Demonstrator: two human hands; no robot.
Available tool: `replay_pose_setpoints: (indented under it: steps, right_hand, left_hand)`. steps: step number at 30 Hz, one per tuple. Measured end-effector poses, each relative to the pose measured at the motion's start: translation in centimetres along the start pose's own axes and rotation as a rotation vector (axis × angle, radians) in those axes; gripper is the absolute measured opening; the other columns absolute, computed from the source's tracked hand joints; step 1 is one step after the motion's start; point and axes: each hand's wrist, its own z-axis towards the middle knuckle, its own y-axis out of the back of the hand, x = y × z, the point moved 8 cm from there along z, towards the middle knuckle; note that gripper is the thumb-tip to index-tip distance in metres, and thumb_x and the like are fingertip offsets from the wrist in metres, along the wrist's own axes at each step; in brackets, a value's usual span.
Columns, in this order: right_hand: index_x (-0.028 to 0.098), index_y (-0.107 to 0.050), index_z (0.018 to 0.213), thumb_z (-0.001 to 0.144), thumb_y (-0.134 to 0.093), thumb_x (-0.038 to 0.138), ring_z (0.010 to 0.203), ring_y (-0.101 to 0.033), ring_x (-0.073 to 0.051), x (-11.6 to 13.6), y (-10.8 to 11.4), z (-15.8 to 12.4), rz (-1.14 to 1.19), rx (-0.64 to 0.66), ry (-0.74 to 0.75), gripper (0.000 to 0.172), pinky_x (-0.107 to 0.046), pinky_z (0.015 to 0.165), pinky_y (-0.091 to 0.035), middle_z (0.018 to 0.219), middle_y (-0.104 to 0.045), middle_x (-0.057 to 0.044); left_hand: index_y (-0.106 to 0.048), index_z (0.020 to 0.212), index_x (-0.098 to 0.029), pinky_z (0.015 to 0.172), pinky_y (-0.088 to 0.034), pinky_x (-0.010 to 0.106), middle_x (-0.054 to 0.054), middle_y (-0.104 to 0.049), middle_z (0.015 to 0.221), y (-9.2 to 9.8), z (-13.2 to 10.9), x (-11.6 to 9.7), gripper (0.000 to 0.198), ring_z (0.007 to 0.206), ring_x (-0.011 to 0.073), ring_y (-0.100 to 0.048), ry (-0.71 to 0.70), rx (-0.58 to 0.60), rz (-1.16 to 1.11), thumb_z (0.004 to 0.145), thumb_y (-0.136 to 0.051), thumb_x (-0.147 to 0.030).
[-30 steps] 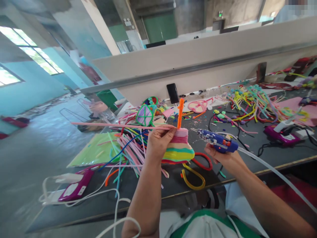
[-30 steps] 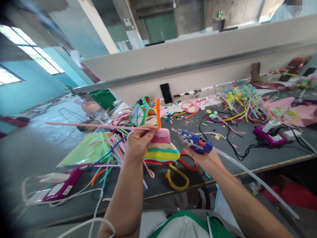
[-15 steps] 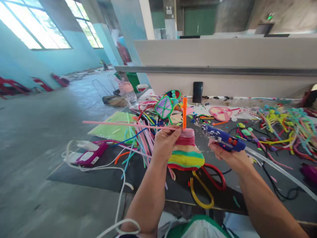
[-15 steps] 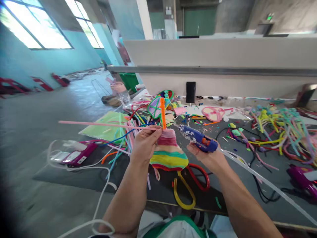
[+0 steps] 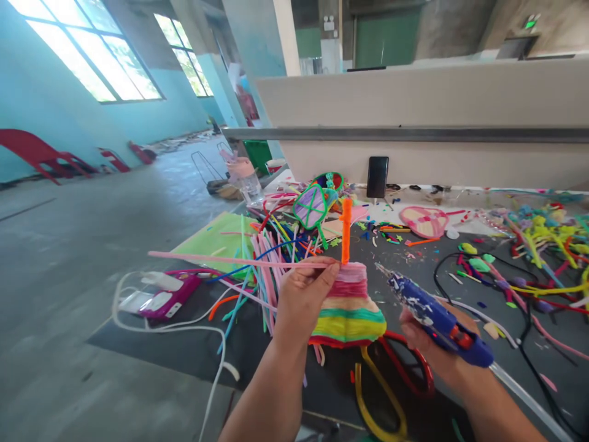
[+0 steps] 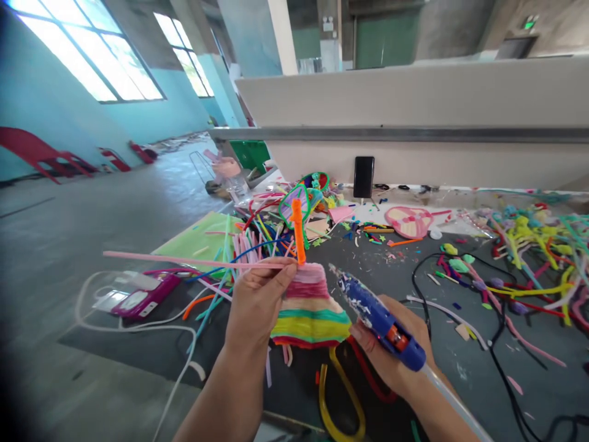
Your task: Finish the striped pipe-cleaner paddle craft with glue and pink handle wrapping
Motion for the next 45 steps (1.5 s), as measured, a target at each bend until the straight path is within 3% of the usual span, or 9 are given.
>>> replay_pose_setpoints:
  steps: [5,9,12,17,27,33,40,45]
  right_hand:
    - [0.024,-0.061,0.08,0.079,-0.066,0.027,0.06,-0.063,-0.014,2.0,-0.3,-0.4,-0.108,-0.014,0.238,0.005,-0.025,0.054,-0.048,0.074,-0.065,0.0]
    - [0.026,-0.059,0.091,0.08,-0.063,0.023,0.074,-0.067,-0.019,2.9,-0.9,-0.8,-0.157,0.031,0.342,0.012,-0.027,0.062,-0.052,0.086,-0.068,-0.003]
    - [0.026,-0.057,0.093,0.081,-0.062,0.024,0.076,-0.067,-0.02,3.3,-0.8,-1.0,-0.199,-0.009,0.392,0.014,-0.029,0.064,-0.053,0.087,-0.068,-0.003]
    - [0.024,-0.057,0.085,0.08,-0.064,0.028,0.061,-0.064,-0.017,3.0,-0.4,-1.2,-0.263,-0.07,0.39,0.009,-0.026,0.054,-0.05,0.074,-0.066,-0.002]
    - [0.02,-0.058,0.08,0.083,-0.061,0.031,0.057,-0.063,-0.015,3.2,-0.5,-1.1,-0.312,-0.082,0.399,0.012,-0.024,0.051,-0.046,0.07,-0.065,-0.004]
    - [0.019,-0.058,0.076,0.083,-0.061,0.029,0.055,-0.059,-0.012,3.6,-0.3,-1.2,-0.263,-0.041,0.387,0.013,-0.023,0.052,-0.046,0.065,-0.062,-0.002]
    - [0.019,-0.057,0.069,0.082,-0.062,0.033,0.053,-0.056,-0.013,1.7,-0.3,-1.0,-0.265,-0.021,0.256,0.02,-0.024,0.051,-0.043,0.063,-0.061,-0.001]
    - [0.019,-0.059,0.07,0.083,-0.06,0.034,0.052,-0.056,-0.013,1.8,0.0,-0.6,-0.208,-0.007,0.24,0.021,-0.024,0.05,-0.042,0.06,-0.06,-0.001]
  left_hand:
    - [-0.072,0.082,-0.016,0.07,-0.052,0.023,0.002,-0.07,0.078,-0.3,-0.4,-0.1,0.017,0.073,0.0132,-0.064,-0.003,0.042,-0.002,0.071,-0.075,-0.028]
    - [-0.072,0.082,-0.016,0.066,-0.051,0.021,0.001,-0.069,0.075,-0.5,-0.6,-0.4,0.015,0.069,0.012,-0.063,-0.026,0.053,0.038,0.072,-0.074,-0.027]
    - [-0.072,0.081,-0.016,0.067,-0.051,0.021,0.002,-0.069,0.077,-0.7,-0.8,-0.9,0.013,0.07,0.0116,-0.063,-0.049,0.079,0.055,0.074,-0.073,-0.027]
    - [-0.072,0.082,-0.018,0.071,-0.051,0.019,0.002,-0.07,0.085,-1.0,-1.0,-2.4,0.009,0.077,0.0116,-0.064,-0.166,0.132,0.186,0.077,-0.07,-0.025]
    - [-0.07,0.083,-0.016,0.077,-0.051,0.025,0.004,-0.07,0.086,-1.9,-1.4,-5.2,0.01,0.082,0.0151,-0.065,-0.397,0.213,0.479,0.082,-0.063,-0.024]
    - [-0.07,0.083,-0.017,0.078,-0.05,0.026,0.005,-0.07,0.087,-2.2,-1.5,-5.6,0.011,0.084,0.0164,-0.065,-0.381,0.237,0.505,0.082,-0.064,-0.025]
    - [-0.072,0.08,-0.017,0.078,-0.049,0.026,0.006,-0.071,0.085,-2.4,-1.6,-5.6,0.012,0.082,0.018,-0.065,-0.324,0.235,0.451,0.079,-0.065,-0.026]
    - [-0.072,0.08,-0.016,0.076,-0.05,0.026,0.007,-0.071,0.084,-2.1,-1.3,-5.0,0.014,0.08,0.0181,-0.065,-0.252,0.221,0.41,0.078,-0.066,-0.028]
